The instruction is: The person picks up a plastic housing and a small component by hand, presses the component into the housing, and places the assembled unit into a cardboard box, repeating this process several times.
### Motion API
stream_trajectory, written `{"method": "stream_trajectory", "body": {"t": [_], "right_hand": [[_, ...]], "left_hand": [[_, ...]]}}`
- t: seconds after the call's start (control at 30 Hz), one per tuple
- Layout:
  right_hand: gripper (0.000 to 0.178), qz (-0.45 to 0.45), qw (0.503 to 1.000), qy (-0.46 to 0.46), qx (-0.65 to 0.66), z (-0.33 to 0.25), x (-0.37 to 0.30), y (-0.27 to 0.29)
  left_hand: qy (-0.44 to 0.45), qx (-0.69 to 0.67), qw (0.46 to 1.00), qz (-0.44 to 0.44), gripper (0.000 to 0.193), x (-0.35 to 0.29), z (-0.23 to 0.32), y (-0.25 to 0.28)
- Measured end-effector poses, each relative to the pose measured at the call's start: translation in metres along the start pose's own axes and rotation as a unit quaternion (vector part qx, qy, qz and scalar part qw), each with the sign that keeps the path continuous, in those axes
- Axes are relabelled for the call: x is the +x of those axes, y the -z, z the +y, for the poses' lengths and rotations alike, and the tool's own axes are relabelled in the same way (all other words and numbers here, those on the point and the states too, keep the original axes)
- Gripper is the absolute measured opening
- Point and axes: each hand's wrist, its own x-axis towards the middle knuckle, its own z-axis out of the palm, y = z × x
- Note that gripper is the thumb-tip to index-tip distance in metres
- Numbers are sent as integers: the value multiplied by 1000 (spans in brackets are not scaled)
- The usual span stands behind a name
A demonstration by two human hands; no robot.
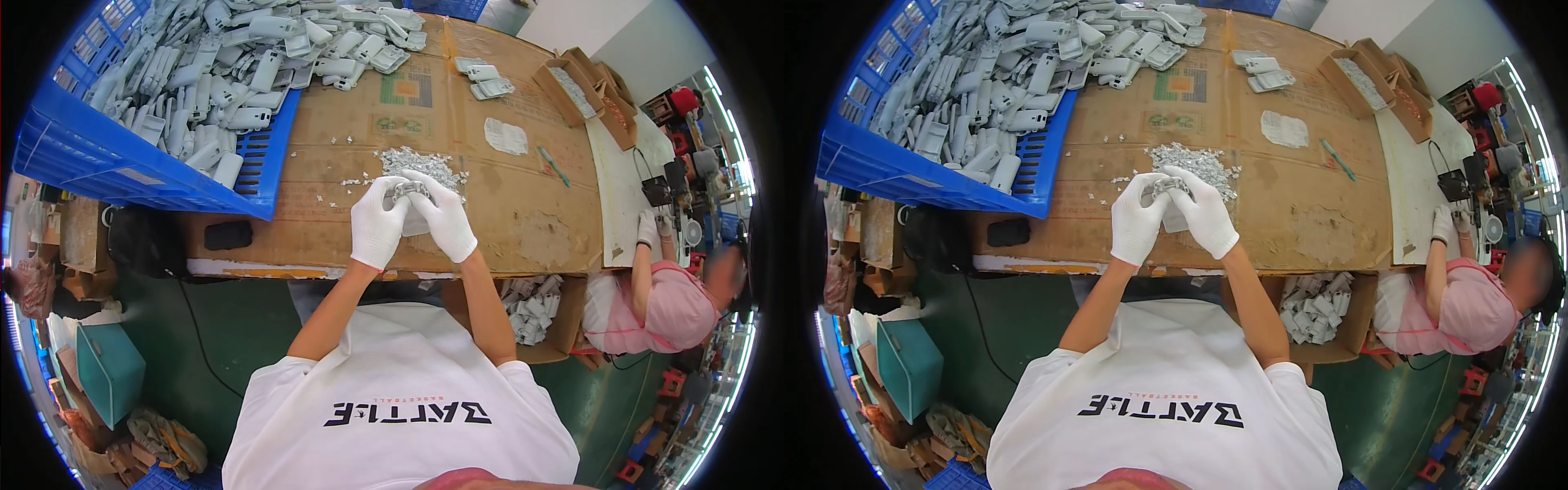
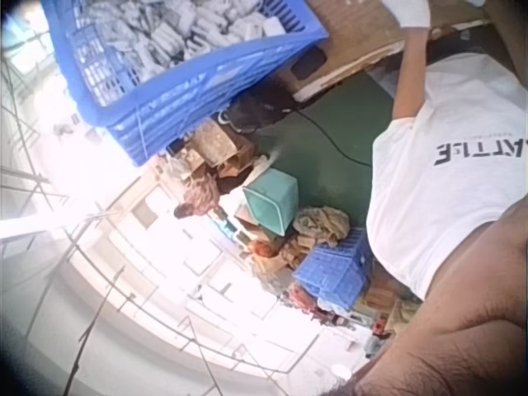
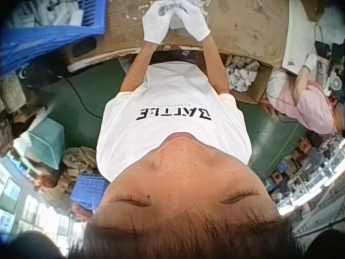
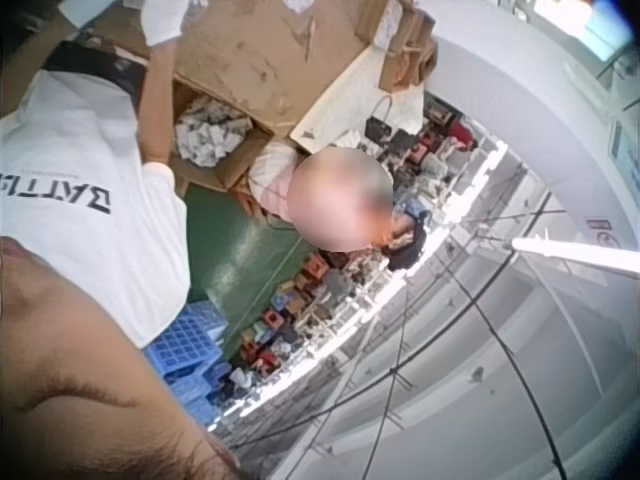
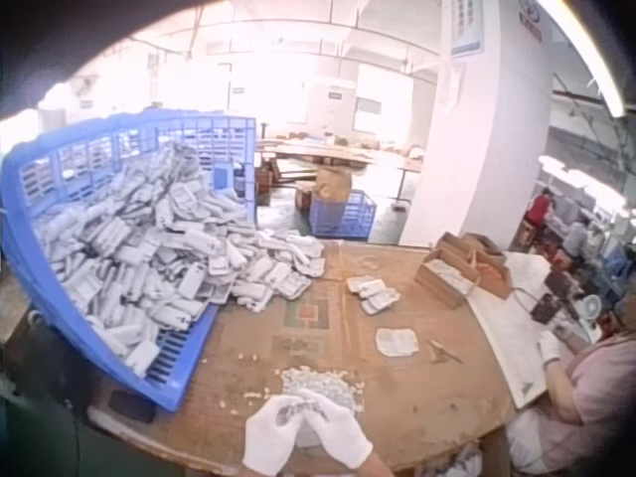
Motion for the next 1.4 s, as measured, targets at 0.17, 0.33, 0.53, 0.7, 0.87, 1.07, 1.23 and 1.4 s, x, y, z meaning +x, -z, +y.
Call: {"method": "stream_trajectory", "body": {"t": [0.17,0.33,0.53,0.7,0.87,1.07,1.23,1.4], "right_hand": [[33,102,993,-54,-26,0,-3,-14],[32,77,995,-52,-25,10,2,-12],[33,53,995,-64,-49,-2,5,-9],[33,47,998,-33,-26,-1,5,-8],[31,52,998,-26,-24,6,7,-9],[32,55,996,-61,44,9,9,-11],[32,44,974,-73,212,6,11,-17],[29,38,971,-104,210,13,13,-16]], "left_hand": [[-36,64,997,21,24,2,4,-6],[-51,59,996,53,26,0,-3,-9],[-70,65,993,64,27,-2,7,-7],[-101,81,990,52,28,-1,4,-4],[-90,75,993,35,30,-2,-1,-5],[-123,105,986,33,35,1,-5,-3],[-90,100,991,25,39,-1,-12,-2],[-100,85,991,26,39,2,-5,-3]]}}
